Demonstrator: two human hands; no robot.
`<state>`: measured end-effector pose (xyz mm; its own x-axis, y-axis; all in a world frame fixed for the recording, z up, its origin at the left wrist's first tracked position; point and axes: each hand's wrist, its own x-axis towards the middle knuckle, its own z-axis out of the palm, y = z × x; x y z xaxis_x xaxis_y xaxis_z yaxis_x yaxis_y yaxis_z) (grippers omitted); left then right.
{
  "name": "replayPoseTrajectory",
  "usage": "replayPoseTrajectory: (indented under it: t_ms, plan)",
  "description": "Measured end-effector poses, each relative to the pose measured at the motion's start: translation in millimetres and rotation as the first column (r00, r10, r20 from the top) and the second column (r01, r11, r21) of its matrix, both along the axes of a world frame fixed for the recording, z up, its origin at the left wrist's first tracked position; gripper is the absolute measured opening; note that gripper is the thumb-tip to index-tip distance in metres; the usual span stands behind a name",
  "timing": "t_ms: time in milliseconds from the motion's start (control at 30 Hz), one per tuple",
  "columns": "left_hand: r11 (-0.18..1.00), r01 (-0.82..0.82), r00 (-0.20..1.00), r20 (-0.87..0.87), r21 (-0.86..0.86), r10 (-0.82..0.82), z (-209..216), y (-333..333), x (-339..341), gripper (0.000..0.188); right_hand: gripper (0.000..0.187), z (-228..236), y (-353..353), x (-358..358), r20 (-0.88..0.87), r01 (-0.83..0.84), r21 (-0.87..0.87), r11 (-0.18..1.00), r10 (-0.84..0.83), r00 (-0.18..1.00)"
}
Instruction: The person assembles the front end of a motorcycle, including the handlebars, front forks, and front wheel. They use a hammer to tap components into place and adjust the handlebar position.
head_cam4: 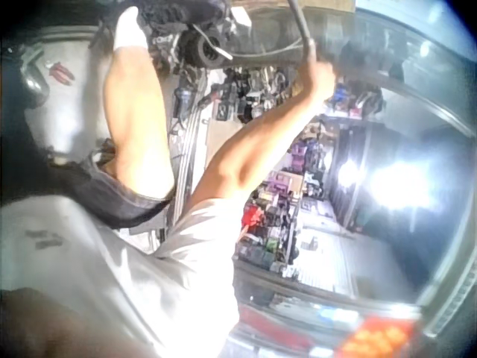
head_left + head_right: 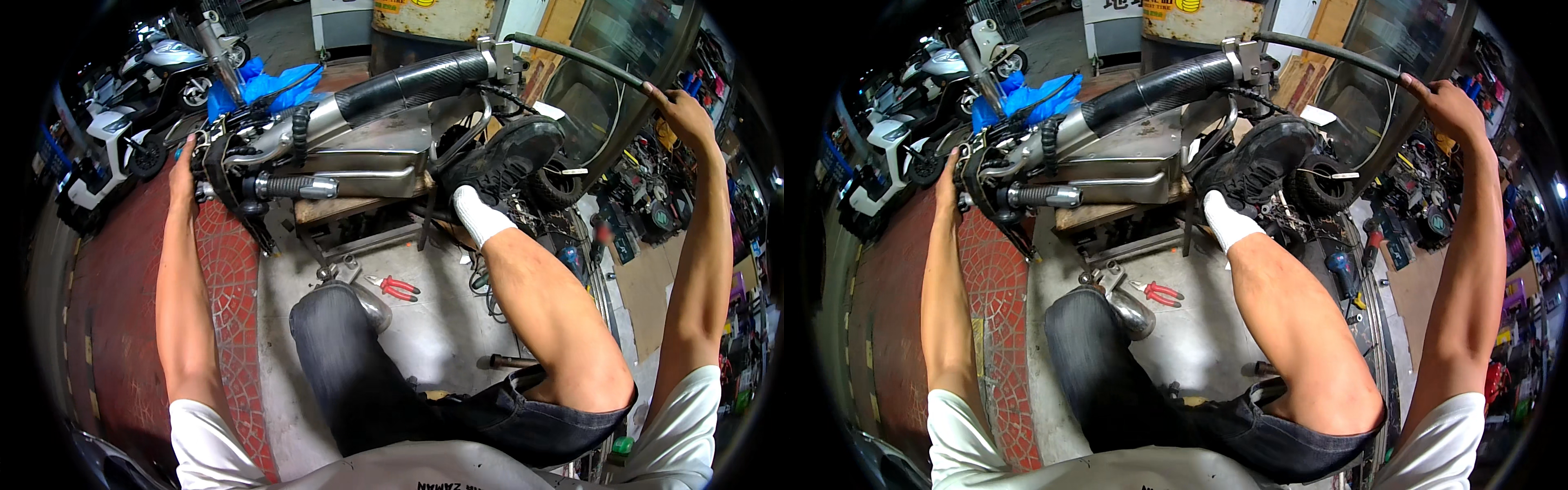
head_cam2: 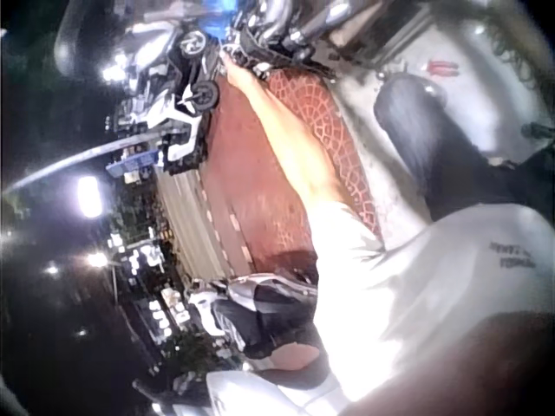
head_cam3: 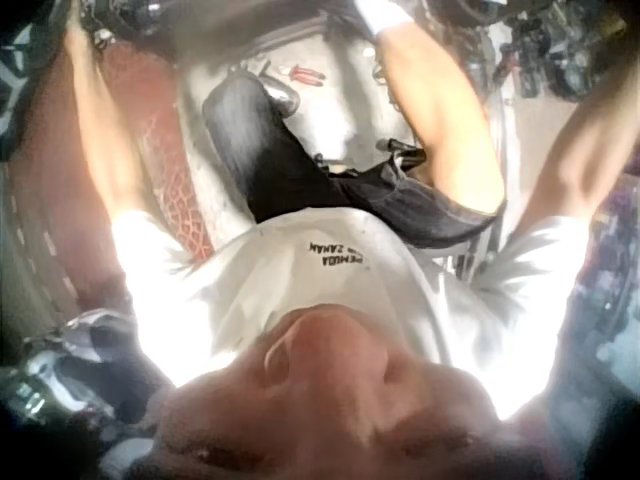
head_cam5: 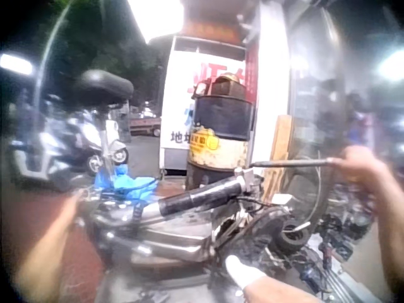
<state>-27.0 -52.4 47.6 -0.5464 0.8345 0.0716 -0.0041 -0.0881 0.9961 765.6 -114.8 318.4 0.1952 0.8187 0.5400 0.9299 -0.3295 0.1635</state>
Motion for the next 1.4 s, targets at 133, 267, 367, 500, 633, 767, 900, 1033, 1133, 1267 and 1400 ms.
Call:
replayPoseTrajectory:
  t_ms: [133, 267, 367, 500, 633, 767, 900, 1033, 1133, 1267, 1400]
  plan:
    - [0.999, -0.006, 1.000, 0.008, 0.032, 0.006, 9, -6, 25, 0.065, 0.095, 0, -4, 13, -0.037, 0.014, -0.028, 1.000, -0.015, 0.999]
    - [0.998, 0.043, 0.996, 0.081, 0.036, -0.046, 9, -2, 38, 0.063, 0.094, 8, -26, 1, -0.053, 0.089, -0.108, 0.990, -0.095, 0.994]
    - [1.000, 0.012, 0.999, 0.046, -0.014, -0.011, 14, -9, 29, 0.062, 0.091, -6, -22, 10, -0.035, 0.106, -0.081, 0.991, -0.109, 0.993]
    - [0.995, 0.047, 0.994, 0.096, 0.088, -0.055, 14, -19, 15, 0.059, 0.088, -4, -12, -3, -0.059, 0.037, -0.142, 0.989, -0.046, 0.997]
    - [0.999, 0.051, 0.999, 0.016, -0.002, -0.051, -5, 2, 16, 0.068, 0.096, 12, -14, -10, 0.063, 0.036, -0.098, 0.995, -0.030, 0.998]
    - [0.989, -0.020, 0.993, -0.115, -0.144, 0.003, 9, -1, 9, 0.078, 0.098, 7, -10, -11, 0.035, 0.090, -0.150, 0.985, -0.086, 0.996]
    - [0.970, -0.203, 0.537, -0.843, -0.131, -0.002, 72, -12, -27, 0.076, 0.098, 15, 1, -24, 0.032, 0.032, -0.109, 0.993, -0.029, 0.999]
    - [0.969, 0.029, 0.425, -0.880, 0.247, 0.212, 151, -51, 196, 0.057, 0.098, 7, -12, 3, 0.043, 0.099, -0.118, 0.988, -0.095, 0.995]
    - [0.950, 0.271, 0.216, -0.971, 0.158, 0.100, 159, -53, 321, 0.062, 0.097, 11, -16, 6, 0.028, 0.133, -0.109, 0.985, -0.131, 0.991]
    - [0.960, 0.278, 0.246, -0.962, -0.047, -0.118, 149, -7, 394, 0.070, 0.091, 9, -15, -42, 0.026, 0.106, -0.139, 0.985, -0.103, 0.994]
    - [0.954, 0.299, 0.183, -0.981, -0.001, -0.058, 151, 31, 454, 0.085, 0.056, -7, -9, 28, -0.001, -0.201, 0.530, 0.824, 0.237, 0.971]
